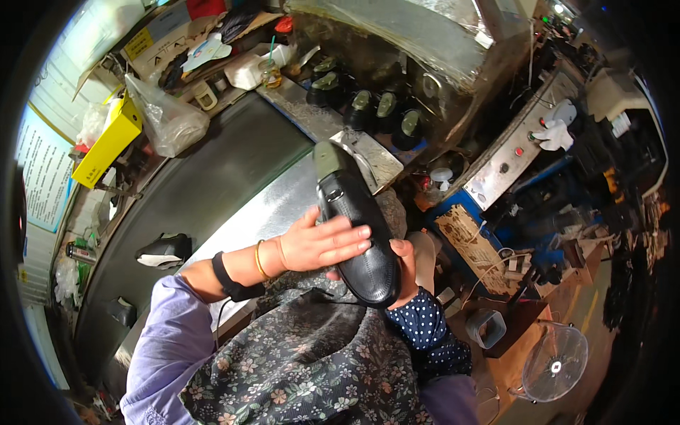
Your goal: Operating a toe lasting machine and using scissors to trim materials during shoe assembly.
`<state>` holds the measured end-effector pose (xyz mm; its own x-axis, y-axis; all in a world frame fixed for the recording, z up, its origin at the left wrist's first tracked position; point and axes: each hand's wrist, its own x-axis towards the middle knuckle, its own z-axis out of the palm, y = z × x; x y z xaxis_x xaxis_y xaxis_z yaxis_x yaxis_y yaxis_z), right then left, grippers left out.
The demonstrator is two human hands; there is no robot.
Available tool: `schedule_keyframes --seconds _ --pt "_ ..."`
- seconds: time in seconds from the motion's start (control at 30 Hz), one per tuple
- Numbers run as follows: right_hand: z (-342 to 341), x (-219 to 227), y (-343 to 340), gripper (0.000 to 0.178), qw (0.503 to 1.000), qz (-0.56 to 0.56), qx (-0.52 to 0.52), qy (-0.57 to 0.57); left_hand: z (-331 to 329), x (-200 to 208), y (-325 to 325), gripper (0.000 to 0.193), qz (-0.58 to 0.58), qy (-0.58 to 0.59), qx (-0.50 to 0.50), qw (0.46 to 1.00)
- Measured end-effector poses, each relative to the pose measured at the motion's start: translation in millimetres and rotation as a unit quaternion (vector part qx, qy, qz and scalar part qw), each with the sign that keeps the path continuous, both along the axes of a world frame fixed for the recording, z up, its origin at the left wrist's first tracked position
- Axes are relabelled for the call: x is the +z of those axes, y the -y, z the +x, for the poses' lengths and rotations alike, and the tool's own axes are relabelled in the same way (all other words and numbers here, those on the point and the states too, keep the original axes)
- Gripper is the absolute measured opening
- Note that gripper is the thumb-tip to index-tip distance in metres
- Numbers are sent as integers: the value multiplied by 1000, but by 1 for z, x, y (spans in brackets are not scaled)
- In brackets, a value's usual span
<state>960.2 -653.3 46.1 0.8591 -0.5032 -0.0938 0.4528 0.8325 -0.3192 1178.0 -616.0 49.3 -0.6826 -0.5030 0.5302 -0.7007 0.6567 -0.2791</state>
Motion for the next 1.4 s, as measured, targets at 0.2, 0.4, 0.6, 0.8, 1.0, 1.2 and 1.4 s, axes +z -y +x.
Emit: schedule_keyframes --seconds 0.2,0.4,0.6,0.8,1.0,1.2,1.4 --pt "-33 19 -19 81 998 26 -41 -36 -15 24 8 49 -45 9 -100 994" --pt "-104 68 -19 71 982 -8 -189 17 -102 15 53 43 -130 -175 -138 966" --pt "-230 124 39 91 707 -358 -446 -416 -105 -51 50 39 297 -146 -191 924" --pt "-359 124 131 77 365 -424 -521 -645 -48 -117 4 29 358 -127 -103 919" --pt "-421 130 166 82 187 -359 -368 -837 -62 -132 -3 16 346 -228 11 910" --pt "-394 108 159 85 93 -384 -271 -878 -66 -124 0 15 333 -227 0 915" --pt "-375 84 153 75 52 -351 -307 -883 -67 -132 -2 17 325 -225 7 919"
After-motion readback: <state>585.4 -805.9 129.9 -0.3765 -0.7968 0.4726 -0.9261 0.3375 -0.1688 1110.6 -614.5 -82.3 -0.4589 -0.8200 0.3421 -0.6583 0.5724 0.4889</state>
